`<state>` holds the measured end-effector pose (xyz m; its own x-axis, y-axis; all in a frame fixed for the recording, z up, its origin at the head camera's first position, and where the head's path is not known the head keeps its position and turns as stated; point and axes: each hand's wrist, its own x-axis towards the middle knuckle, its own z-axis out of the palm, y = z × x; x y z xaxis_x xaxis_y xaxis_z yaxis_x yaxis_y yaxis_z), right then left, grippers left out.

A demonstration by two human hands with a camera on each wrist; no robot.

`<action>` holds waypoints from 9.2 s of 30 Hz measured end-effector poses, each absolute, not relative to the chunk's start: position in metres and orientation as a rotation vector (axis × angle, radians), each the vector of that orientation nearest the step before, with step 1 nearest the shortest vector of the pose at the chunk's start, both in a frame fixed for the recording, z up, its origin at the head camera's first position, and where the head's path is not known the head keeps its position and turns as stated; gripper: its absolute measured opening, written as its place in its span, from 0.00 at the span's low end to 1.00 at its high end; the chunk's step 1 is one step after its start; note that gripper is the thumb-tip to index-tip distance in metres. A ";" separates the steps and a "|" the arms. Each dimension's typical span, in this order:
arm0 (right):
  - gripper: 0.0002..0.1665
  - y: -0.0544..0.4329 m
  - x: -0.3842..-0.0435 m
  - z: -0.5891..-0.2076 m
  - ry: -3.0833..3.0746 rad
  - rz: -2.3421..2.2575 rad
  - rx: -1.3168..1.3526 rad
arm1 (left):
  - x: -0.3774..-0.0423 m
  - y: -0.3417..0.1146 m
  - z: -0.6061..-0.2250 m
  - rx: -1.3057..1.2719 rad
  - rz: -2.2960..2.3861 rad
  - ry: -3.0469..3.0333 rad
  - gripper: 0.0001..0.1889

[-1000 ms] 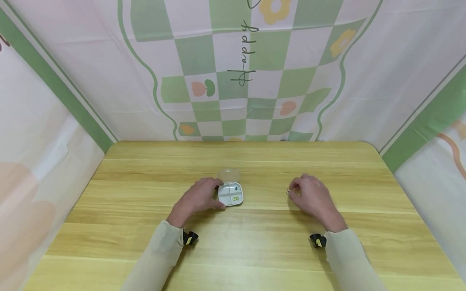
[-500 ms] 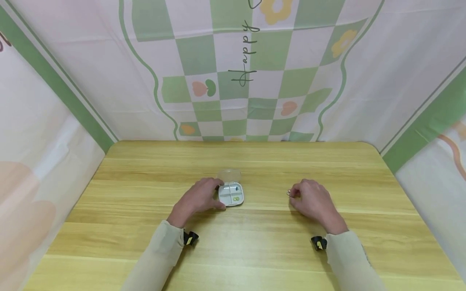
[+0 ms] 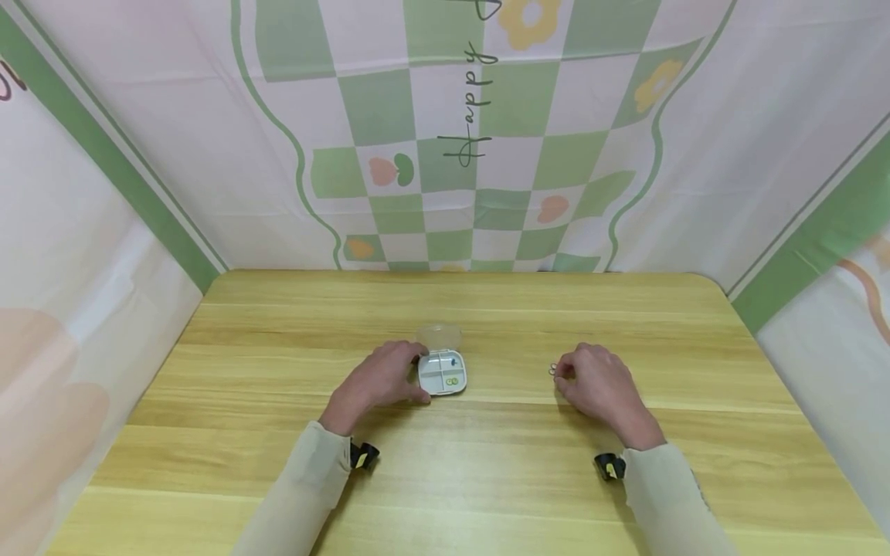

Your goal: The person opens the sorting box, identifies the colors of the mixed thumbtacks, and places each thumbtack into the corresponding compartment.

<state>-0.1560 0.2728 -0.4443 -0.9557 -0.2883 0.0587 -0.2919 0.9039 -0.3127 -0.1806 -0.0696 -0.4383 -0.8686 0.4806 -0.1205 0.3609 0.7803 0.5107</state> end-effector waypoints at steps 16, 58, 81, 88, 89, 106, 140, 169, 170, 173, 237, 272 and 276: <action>0.02 0.259 -0.158 -0.440 -2.985 0.485 0.509 | -0.181 -0.073 -0.438 0.632 0.738 2.695 0.37; 0.03 0.178 -0.170 -0.429 -2.933 0.616 0.633 | -0.184 -0.070 -0.440 0.624 0.742 2.702 0.34; 0.03 0.128 -0.172 -0.431 -2.892 0.613 0.795 | -0.184 -0.071 -0.438 0.661 0.773 2.696 0.28; 0.03 0.118 -0.172 -0.434 -2.900 0.659 0.813 | -0.185 -0.071 -0.437 0.666 0.770 2.696 0.27; 0.03 0.117 -0.172 -0.434 -2.894 0.660 0.821 | -0.185 -0.071 -0.437 0.668 0.771 2.698 0.27; 0.05 0.114 -0.171 -0.445 -2.865 0.571 0.880 | -0.183 -0.071 -0.437 0.676 0.754 2.707 0.27; 0.03 0.121 -0.163 -0.435 -2.923 0.596 0.805 | -0.183 -0.070 -0.436 0.654 0.766 2.700 0.27; 0.07 0.159 -0.161 -0.424 -2.946 0.593 0.679 | -0.181 -0.070 -0.437 0.637 0.750 2.715 0.33; 0.07 0.160 -0.162 -0.424 -2.945 0.595 0.673 | -0.181 -0.069 -0.437 0.636 0.750 2.714 0.33; 0.07 0.165 -0.162 -0.423 -2.934 0.601 0.666 | -0.181 -0.069 -0.437 0.636 0.742 2.715 0.33; 0.14 0.250 -0.166 -0.434 -3.063 0.592 0.390 | -0.182 -0.070 -0.436 0.645 0.729 2.724 0.33; 0.06 0.255 -0.165 -0.441 -3.093 0.517 0.176 | -0.181 -0.069 -0.438 0.609 0.741 2.702 0.34; 0.05 0.256 -0.165 -0.442 -3.084 0.516 0.177 | -0.181 -0.069 -0.437 0.611 0.742 2.699 0.34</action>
<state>-0.1647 0.2558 -0.4418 -0.9936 -0.1095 0.0284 -0.1128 0.9394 -0.3237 -0.1812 -0.0692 -0.4372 -0.8728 0.4648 -0.1487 0.3236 0.7793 0.5366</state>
